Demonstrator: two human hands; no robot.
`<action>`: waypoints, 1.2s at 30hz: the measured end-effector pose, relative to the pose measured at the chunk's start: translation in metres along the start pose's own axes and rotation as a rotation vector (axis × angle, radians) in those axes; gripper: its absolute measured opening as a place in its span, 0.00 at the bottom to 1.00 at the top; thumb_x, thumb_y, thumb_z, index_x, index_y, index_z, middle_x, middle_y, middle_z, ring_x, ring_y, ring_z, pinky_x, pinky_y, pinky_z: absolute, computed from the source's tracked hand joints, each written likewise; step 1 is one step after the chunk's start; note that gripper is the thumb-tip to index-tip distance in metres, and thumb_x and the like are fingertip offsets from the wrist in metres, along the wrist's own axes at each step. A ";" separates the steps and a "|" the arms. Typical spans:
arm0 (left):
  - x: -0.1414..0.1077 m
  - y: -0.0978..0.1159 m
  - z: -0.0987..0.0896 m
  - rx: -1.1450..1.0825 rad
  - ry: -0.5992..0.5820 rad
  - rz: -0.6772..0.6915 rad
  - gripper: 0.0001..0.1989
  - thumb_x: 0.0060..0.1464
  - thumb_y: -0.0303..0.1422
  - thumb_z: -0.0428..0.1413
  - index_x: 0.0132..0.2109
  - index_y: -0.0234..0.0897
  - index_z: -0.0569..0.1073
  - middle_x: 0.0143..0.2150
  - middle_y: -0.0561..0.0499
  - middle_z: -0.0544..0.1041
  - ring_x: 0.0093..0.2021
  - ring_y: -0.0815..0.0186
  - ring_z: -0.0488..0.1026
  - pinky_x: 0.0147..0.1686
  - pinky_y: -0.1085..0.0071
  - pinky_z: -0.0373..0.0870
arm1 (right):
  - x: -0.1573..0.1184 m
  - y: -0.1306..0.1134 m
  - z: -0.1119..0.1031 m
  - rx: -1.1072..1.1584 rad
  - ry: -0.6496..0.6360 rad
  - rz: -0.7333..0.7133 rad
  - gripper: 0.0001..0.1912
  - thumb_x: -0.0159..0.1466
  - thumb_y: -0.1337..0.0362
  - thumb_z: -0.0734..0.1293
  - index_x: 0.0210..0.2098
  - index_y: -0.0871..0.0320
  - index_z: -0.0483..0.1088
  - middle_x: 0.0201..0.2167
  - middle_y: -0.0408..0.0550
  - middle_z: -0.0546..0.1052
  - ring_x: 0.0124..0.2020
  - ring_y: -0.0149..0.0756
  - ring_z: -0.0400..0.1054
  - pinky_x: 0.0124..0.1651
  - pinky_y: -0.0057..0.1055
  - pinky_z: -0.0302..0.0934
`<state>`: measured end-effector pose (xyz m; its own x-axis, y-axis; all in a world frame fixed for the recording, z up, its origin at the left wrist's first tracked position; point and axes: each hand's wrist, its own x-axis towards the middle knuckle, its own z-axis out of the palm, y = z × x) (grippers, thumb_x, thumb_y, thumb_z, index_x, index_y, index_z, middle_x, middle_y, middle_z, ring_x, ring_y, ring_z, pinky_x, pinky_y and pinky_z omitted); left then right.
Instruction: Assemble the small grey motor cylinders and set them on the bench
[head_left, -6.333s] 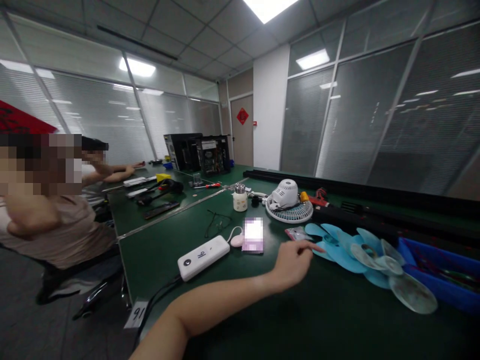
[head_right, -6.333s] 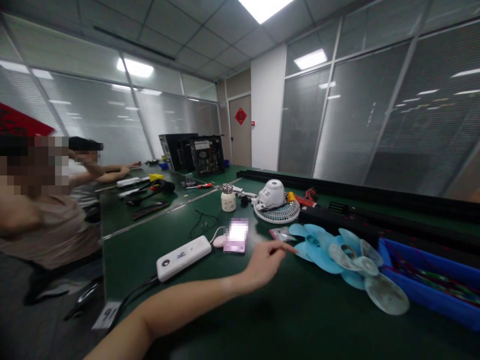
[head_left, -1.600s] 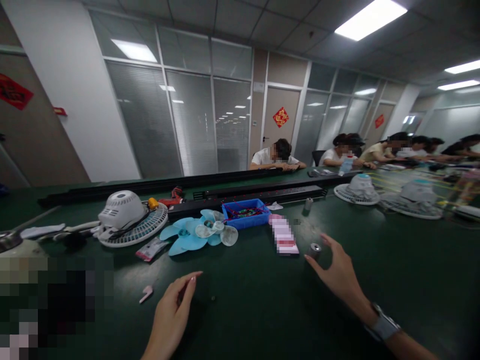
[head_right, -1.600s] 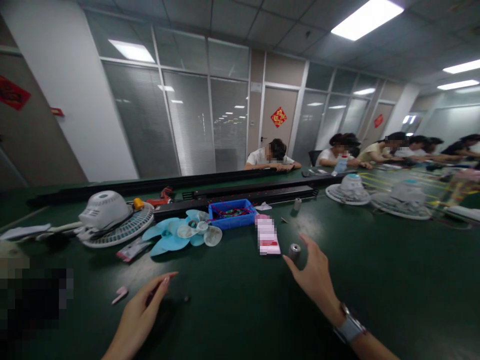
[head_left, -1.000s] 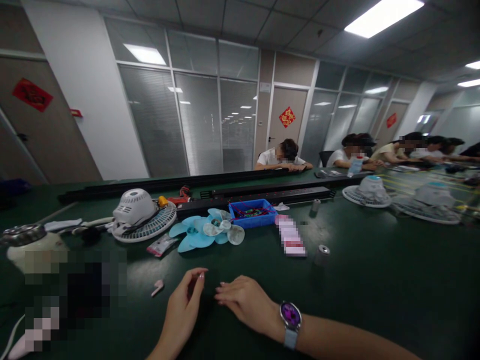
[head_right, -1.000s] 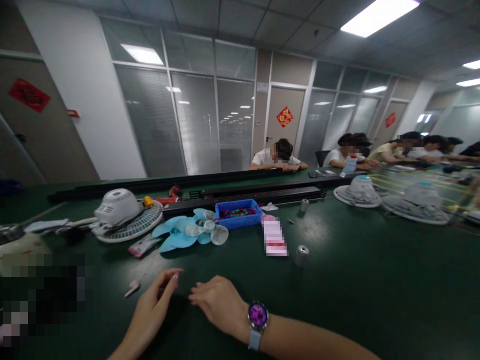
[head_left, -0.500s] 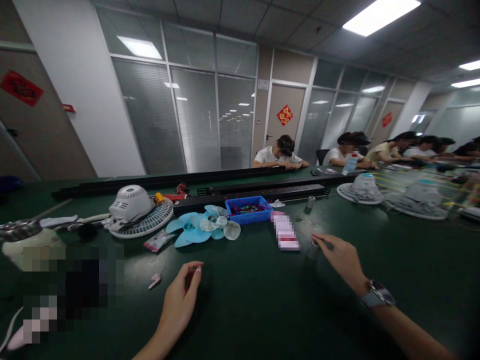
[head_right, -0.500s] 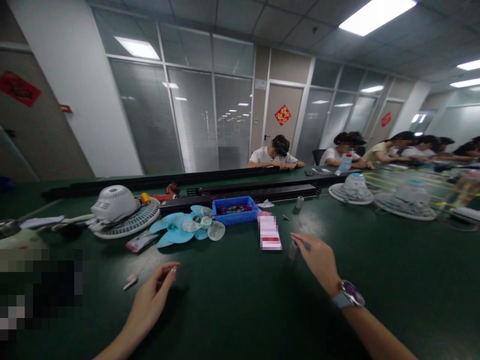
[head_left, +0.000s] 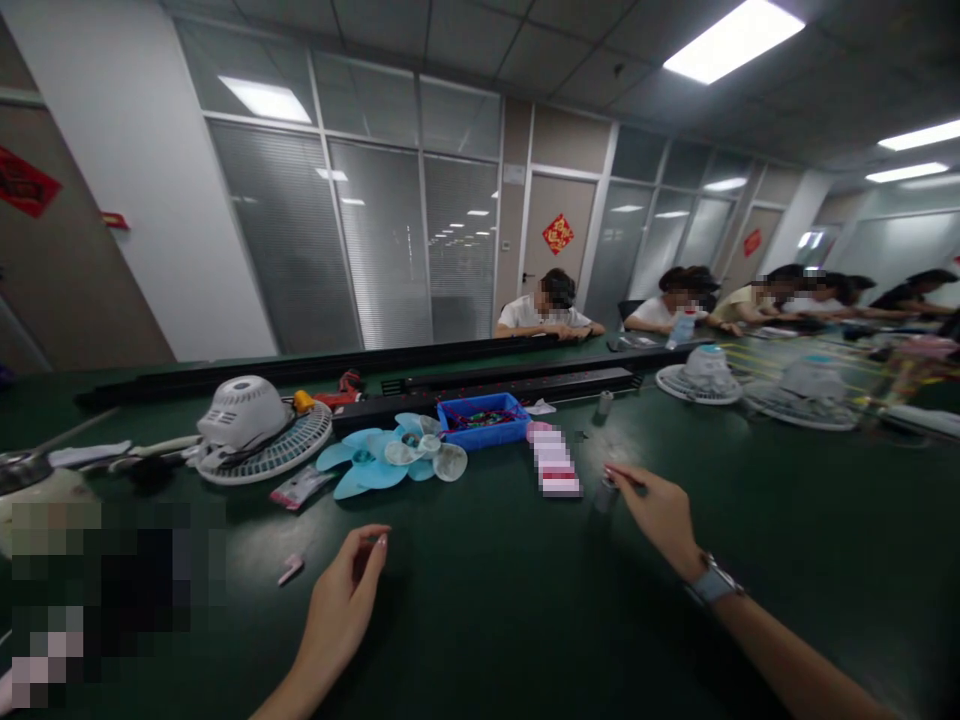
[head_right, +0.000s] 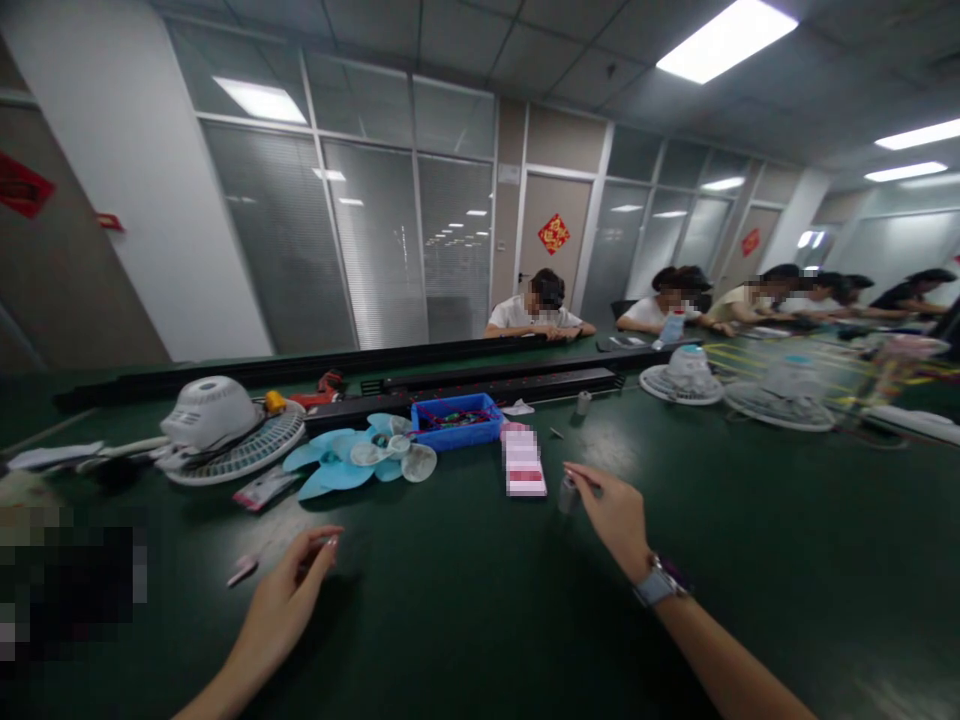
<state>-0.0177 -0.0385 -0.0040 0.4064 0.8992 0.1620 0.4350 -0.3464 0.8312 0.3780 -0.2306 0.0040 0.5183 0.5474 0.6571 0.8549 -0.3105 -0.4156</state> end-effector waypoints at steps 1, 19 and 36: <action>0.001 -0.001 0.000 0.007 0.000 -0.004 0.25 0.55 0.53 0.46 0.50 0.40 0.69 0.37 0.49 0.77 0.37 0.55 0.76 0.37 0.63 0.70 | 0.000 0.000 0.000 0.000 -0.007 0.010 0.20 0.67 0.49 0.58 0.44 0.49 0.77 0.41 0.40 0.77 0.41 0.37 0.72 0.41 0.32 0.67; -0.004 0.005 0.000 0.017 -0.027 0.045 0.22 0.59 0.50 0.45 0.50 0.39 0.67 0.34 0.50 0.75 0.34 0.58 0.73 0.34 0.65 0.67 | -0.009 -0.001 0.007 0.231 -0.261 0.218 0.35 0.52 0.44 0.68 0.53 0.60 0.70 0.44 0.52 0.75 0.42 0.47 0.72 0.45 0.40 0.69; -0.032 0.037 0.006 0.039 -0.120 0.459 0.14 0.61 0.40 0.53 0.52 0.47 0.76 0.48 0.46 0.73 0.49 0.58 0.68 0.51 0.61 0.67 | -0.064 -0.210 0.055 0.829 -0.783 -0.128 0.18 0.56 0.62 0.74 0.46 0.55 0.72 0.40 0.41 0.75 0.42 0.33 0.70 0.47 0.28 0.64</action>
<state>-0.0097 -0.0820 0.0180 0.6524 0.6144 0.4436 0.2179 -0.7128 0.6667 0.1639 -0.1575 0.0153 0.0235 0.9617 0.2731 0.4715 0.2302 -0.8513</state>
